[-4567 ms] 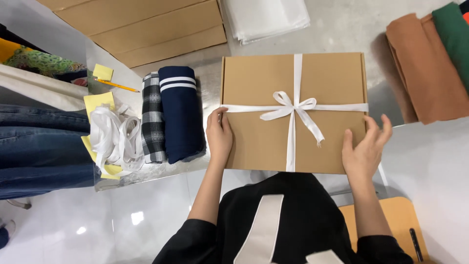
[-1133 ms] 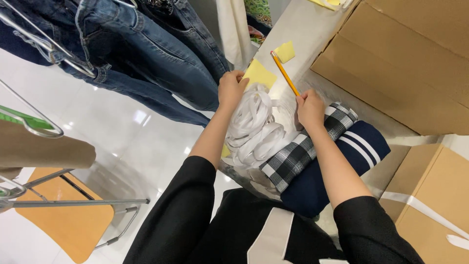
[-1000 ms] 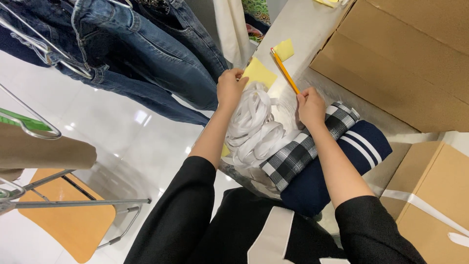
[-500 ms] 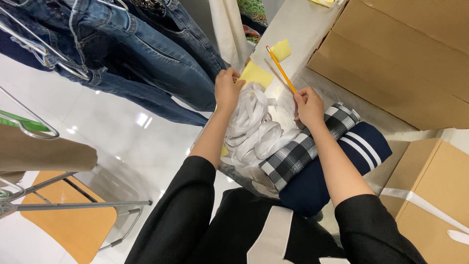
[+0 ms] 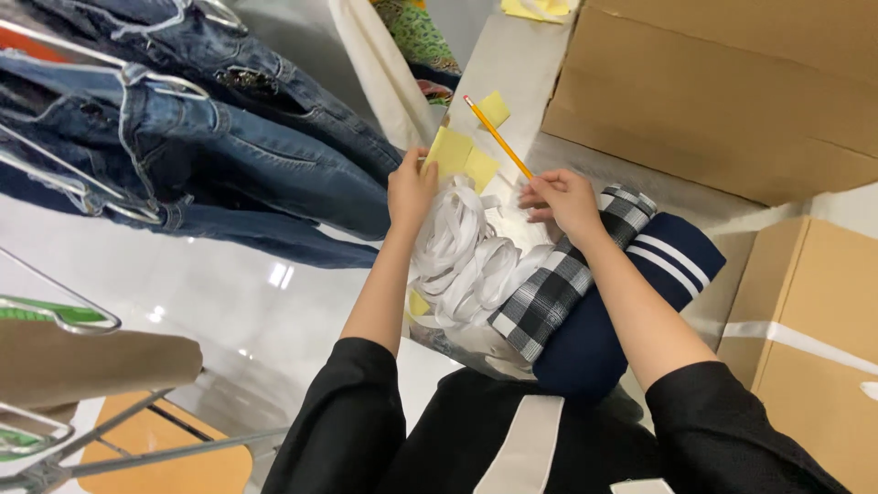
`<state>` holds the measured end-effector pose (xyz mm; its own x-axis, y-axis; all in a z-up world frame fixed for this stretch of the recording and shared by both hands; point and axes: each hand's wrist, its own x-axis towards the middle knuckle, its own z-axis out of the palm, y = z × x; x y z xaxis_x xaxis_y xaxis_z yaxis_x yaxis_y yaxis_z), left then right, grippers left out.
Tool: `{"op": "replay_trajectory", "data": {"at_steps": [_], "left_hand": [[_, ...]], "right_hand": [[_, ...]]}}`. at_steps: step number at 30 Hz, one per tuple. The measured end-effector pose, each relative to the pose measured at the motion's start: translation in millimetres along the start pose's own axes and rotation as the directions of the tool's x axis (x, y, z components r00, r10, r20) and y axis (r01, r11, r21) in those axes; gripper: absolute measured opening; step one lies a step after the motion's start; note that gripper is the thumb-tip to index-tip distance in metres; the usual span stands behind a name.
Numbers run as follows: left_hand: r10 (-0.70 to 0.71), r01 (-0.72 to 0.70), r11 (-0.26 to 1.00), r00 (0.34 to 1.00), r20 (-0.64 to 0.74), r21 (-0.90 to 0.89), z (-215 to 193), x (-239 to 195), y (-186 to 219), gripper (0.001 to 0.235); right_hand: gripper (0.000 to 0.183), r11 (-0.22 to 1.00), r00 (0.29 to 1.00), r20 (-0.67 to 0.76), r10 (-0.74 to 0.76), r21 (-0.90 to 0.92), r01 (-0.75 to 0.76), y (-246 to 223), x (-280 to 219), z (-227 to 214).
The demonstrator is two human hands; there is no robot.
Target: The person places folded clothes into a cardboard box and closes it. They tie a white ribbon around the box, forming a bow, and then write on a yellow sticky note attached to the top. Finally, they wrap a brown garment in a clear plastic bag.
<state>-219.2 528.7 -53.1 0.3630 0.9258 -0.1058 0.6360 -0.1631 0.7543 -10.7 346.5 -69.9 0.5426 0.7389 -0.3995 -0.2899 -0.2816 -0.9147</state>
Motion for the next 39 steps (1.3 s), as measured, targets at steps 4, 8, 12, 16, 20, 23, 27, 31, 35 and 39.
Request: {"op": "replay_trajectory", "data": {"at_steps": [4, 8, 12, 16, 20, 23, 27, 31, 35, 39], "left_hand": [[0.145, -0.15, 0.984, 0.988, -0.051, -0.098, -3, -5, 27, 0.018], [0.275, -0.29, 0.939, 0.956, -0.103, -0.185, -14, -36, 97, 0.038], [0.451, -0.45, 0.873, 0.892, -0.042, -0.189, 17, -64, 145, 0.013], [0.522, -0.487, 0.843, 0.842, 0.132, -0.229, 80, -114, 199, 0.01], [0.572, -0.498, 0.82, 0.699, 0.428, -0.283, 158, -177, 259, 0.024], [0.62, -0.559, 0.775, 0.582, 0.526, -0.296, 220, -237, 311, 0.034], [0.656, -0.6, 0.73, 0.481, 0.582, -0.326, 304, -300, 352, 0.027], [0.637, -0.663, 0.706, 0.439, 0.633, -0.251, 347, -356, 402, 0.017], [0.605, -0.691, 0.703, 0.456, 0.653, -0.169, 410, -371, 433, 0.021], [0.559, -0.709, 0.699, 0.46, 0.69, -0.094, 474, -361, 439, 0.028]], "right_hand": [[0.026, 0.98, 1.0, -0.014, -0.002, 0.201, 0.005, -26, -42, -7], [0.029, 0.901, 0.998, 0.06, 0.019, 0.432, -0.043, -29, -86, -32], [0.051, 0.899, 0.986, 0.162, -0.021, 0.436, -0.052, -35, -147, -62], [0.033, 0.886, 0.996, 0.042, -0.073, 0.462, 0.046, -16, -198, -121], [0.023, 0.893, 0.947, -0.242, -0.213, 0.344, 0.289, -23, -265, -204], [0.021, 0.9, 0.861, -0.401, -0.312, 0.164, 0.403, -31, -317, -276], [0.015, 0.822, 0.678, -0.484, -0.554, -0.186, 0.539, -28, -353, -353], [0.016, 0.771, 0.57, -0.526, -0.631, -0.35, 0.532, -19, -366, -414], [0.015, 0.843, 0.61, -0.603, -0.515, -0.228, 0.488, -12, -344, -489], [0.018, 0.927, 0.638, -0.681, -0.359, -0.18, 0.329, -19, -313, -538]]}}
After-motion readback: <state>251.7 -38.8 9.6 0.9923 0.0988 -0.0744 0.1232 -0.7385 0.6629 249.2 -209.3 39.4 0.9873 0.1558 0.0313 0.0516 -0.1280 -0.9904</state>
